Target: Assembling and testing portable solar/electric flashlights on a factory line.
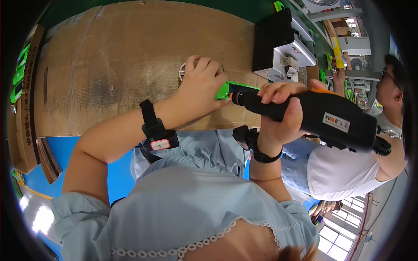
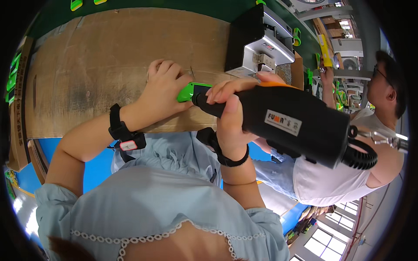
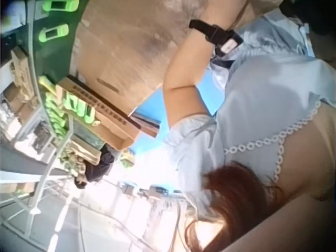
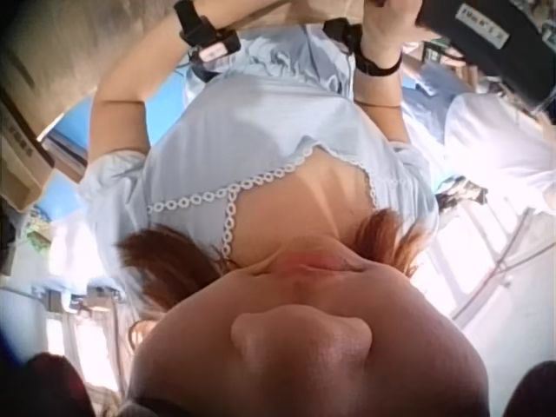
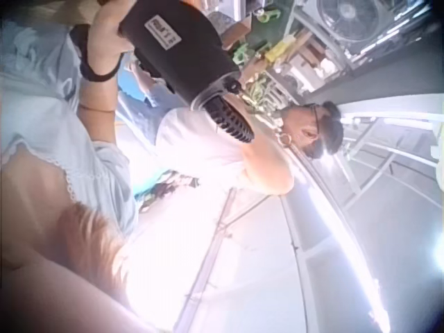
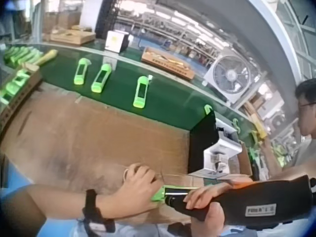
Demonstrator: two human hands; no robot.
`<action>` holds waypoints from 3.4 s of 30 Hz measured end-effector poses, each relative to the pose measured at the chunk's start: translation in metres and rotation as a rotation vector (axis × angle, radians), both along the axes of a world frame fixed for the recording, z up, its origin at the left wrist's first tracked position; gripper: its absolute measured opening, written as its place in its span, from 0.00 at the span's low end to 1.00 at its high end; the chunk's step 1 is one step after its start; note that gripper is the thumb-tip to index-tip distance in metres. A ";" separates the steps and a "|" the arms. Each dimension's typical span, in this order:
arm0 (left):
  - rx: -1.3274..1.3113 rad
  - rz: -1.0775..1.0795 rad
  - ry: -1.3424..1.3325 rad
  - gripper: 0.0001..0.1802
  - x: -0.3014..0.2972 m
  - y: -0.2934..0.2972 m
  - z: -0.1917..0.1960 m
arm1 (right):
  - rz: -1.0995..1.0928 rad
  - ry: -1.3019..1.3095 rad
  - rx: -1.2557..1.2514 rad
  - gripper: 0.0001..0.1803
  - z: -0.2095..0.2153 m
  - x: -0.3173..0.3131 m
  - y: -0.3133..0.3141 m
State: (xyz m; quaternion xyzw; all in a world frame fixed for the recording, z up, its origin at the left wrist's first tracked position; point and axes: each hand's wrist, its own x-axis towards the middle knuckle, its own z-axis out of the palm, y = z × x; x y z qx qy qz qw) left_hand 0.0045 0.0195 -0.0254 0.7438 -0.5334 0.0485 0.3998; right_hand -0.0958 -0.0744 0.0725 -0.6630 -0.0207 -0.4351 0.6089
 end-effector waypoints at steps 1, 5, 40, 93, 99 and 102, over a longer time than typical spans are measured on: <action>0.010 -0.017 0.003 0.23 0.000 -0.001 0.000 | 0.034 -0.044 0.005 0.27 0.000 -0.001 -0.001; 0.006 -0.007 0.010 0.23 0.000 -0.002 -0.001 | 0.014 -0.042 -0.028 0.29 -0.002 -0.003 -0.004; 0.223 -0.217 -0.180 0.27 0.015 0.007 0.015 | -0.042 0.003 0.118 0.28 -0.006 0.004 -0.005; 0.622 0.729 0.060 0.32 0.099 0.077 0.044 | -0.399 0.128 0.013 0.27 -0.003 -0.100 -0.080; 0.528 0.771 -0.319 0.29 0.029 0.092 0.043 | -0.349 0.122 0.036 0.27 -0.008 -0.093 -0.078; 0.567 0.650 -0.248 0.28 0.012 0.087 0.042 | -0.345 0.153 0.011 0.27 -0.009 -0.091 -0.071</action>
